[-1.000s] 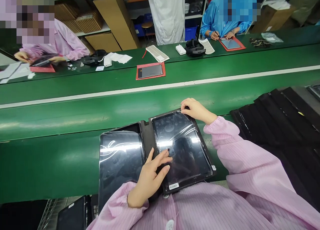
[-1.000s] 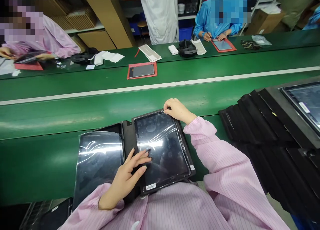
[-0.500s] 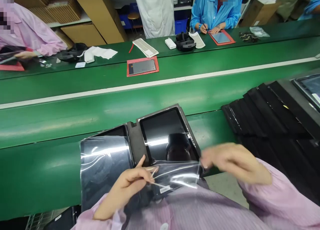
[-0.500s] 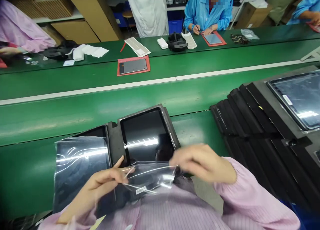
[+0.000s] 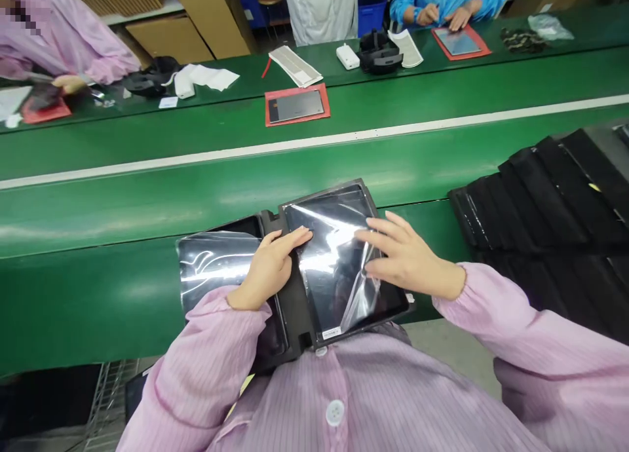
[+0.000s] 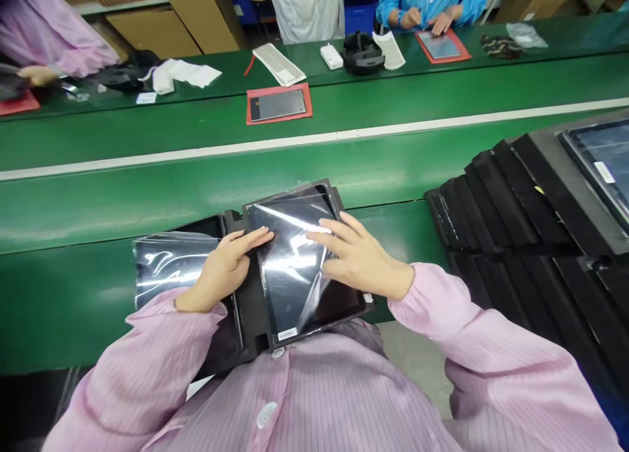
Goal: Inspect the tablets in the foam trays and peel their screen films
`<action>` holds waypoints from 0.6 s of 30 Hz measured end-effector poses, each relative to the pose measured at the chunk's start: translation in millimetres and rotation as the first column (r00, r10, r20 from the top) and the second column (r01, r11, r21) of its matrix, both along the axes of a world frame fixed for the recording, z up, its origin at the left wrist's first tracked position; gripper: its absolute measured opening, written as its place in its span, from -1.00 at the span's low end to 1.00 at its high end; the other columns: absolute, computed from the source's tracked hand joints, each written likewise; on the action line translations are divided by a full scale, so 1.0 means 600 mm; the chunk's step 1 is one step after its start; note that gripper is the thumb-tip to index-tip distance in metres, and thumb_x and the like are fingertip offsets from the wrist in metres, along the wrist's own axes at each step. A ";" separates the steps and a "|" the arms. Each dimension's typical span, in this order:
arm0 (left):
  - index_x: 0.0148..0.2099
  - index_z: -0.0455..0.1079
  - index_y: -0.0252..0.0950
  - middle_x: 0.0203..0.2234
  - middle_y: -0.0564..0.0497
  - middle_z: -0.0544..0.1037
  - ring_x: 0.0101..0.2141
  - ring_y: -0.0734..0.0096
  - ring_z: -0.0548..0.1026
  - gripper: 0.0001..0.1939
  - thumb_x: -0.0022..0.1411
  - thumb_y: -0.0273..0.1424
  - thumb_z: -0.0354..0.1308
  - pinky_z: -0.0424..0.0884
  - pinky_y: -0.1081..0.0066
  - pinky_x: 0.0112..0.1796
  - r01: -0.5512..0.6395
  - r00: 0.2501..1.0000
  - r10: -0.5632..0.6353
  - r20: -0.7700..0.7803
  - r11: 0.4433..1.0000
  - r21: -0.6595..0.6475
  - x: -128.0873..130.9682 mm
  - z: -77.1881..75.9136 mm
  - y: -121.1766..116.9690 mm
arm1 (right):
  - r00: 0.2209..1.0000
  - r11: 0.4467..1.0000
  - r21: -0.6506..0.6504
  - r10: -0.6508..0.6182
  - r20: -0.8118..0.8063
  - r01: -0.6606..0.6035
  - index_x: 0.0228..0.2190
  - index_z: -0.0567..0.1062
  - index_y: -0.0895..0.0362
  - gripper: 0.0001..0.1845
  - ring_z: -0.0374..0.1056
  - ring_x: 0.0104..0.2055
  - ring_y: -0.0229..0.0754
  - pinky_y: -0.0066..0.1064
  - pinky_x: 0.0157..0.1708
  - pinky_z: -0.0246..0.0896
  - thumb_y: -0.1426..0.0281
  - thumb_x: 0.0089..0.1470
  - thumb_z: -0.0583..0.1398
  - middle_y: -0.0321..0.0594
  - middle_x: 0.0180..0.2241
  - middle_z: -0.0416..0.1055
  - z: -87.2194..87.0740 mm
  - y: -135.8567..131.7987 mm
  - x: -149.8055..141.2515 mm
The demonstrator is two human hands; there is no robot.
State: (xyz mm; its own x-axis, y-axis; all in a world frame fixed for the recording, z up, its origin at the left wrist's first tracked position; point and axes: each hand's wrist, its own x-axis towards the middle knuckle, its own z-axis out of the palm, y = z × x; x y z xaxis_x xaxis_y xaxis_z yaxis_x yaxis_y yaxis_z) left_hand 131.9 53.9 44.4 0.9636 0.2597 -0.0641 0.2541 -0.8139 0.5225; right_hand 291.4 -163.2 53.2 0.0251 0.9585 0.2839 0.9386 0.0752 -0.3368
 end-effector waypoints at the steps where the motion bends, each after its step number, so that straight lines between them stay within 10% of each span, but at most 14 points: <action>1: 0.04 0.31 -0.29 -0.03 -0.02 0.49 0.02 0.39 0.41 -0.41 -0.01 -0.62 -0.25 0.14 0.13 0.12 0.002 1.000 -0.002 -0.002 1.000 -0.005 -0.001 0.000 0.001 | 0.997 0.998 0.019 -0.059 -0.058 0.060 -0.56 0.49 0.05 -0.80 0.12 0.16 0.01 0.03 0.14 -0.04 0.38 0.09 0.19 -0.25 0.03 0.35 -0.001 0.019 0.010; 6: 0.16 0.19 -0.31 -0.03 0.01 0.49 0.08 0.43 0.33 -0.30 -0.08 -0.66 -0.23 0.18 0.16 0.11 -0.020 0.998 0.026 0.052 0.993 -0.118 0.001 -0.002 0.015 | 0.728 0.819 0.071 -0.463 -0.505 0.570 -0.61 0.41 0.10 -0.72 0.34 -0.17 -0.09 -0.15 -0.08 0.20 0.24 0.06 0.17 -0.21 -0.31 0.48 0.010 0.091 0.053; 11: -0.19 0.49 -0.15 0.00 0.05 0.47 0.13 0.30 0.28 -0.45 -0.03 -0.67 -0.21 0.07 -0.05 0.13 0.204 0.978 -0.199 0.054 0.972 -0.119 -0.028 0.004 0.005 | 0.386 0.850 -0.138 -0.368 -0.846 0.508 -0.47 0.38 0.11 -0.33 0.34 -0.51 -0.19 -0.31 -0.45 0.28 -0.19 0.01 -0.16 -0.20 -0.52 0.41 0.034 0.068 0.051; 14: -0.25 0.50 -0.15 -0.01 0.01 0.48 0.15 0.13 0.23 -0.51 -0.05 -0.67 -0.13 -0.04 -0.26 0.10 0.389 0.921 -0.387 0.034 0.920 -0.052 -0.072 0.005 -0.040 | 0.391 0.753 -0.337 -0.604 -0.694 0.565 -0.47 0.34 0.08 -0.35 0.30 -0.61 -0.17 -0.32 -0.56 0.23 -0.18 -0.01 -0.19 -0.22 -0.60 0.38 0.034 0.040 0.029; 18: -0.19 0.46 -0.24 0.04 -0.03 0.44 0.18 0.14 0.18 -0.53 -0.06 -0.69 -0.12 0.03 -0.17 0.12 0.410 0.909 -0.404 0.101 0.911 -0.047 -0.106 -0.006 -0.093 | 0.580 0.521 -0.488 -0.814 -0.036 0.701 -0.38 0.41 0.10 -0.70 0.43 -0.34 0.06 -0.17 -0.34 0.27 0.13 0.02 0.09 -0.09 -0.42 0.49 0.031 0.041 -0.012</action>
State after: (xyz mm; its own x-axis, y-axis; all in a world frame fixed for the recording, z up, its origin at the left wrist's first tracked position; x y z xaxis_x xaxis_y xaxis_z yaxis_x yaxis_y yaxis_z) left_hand 68.4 -1.8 40.6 0.9871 -0.1585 0.0212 -0.1411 -0.8003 0.5828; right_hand 284.1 -138.6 71.6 0.8042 0.5518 -0.2209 0.4569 -0.8116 -0.3640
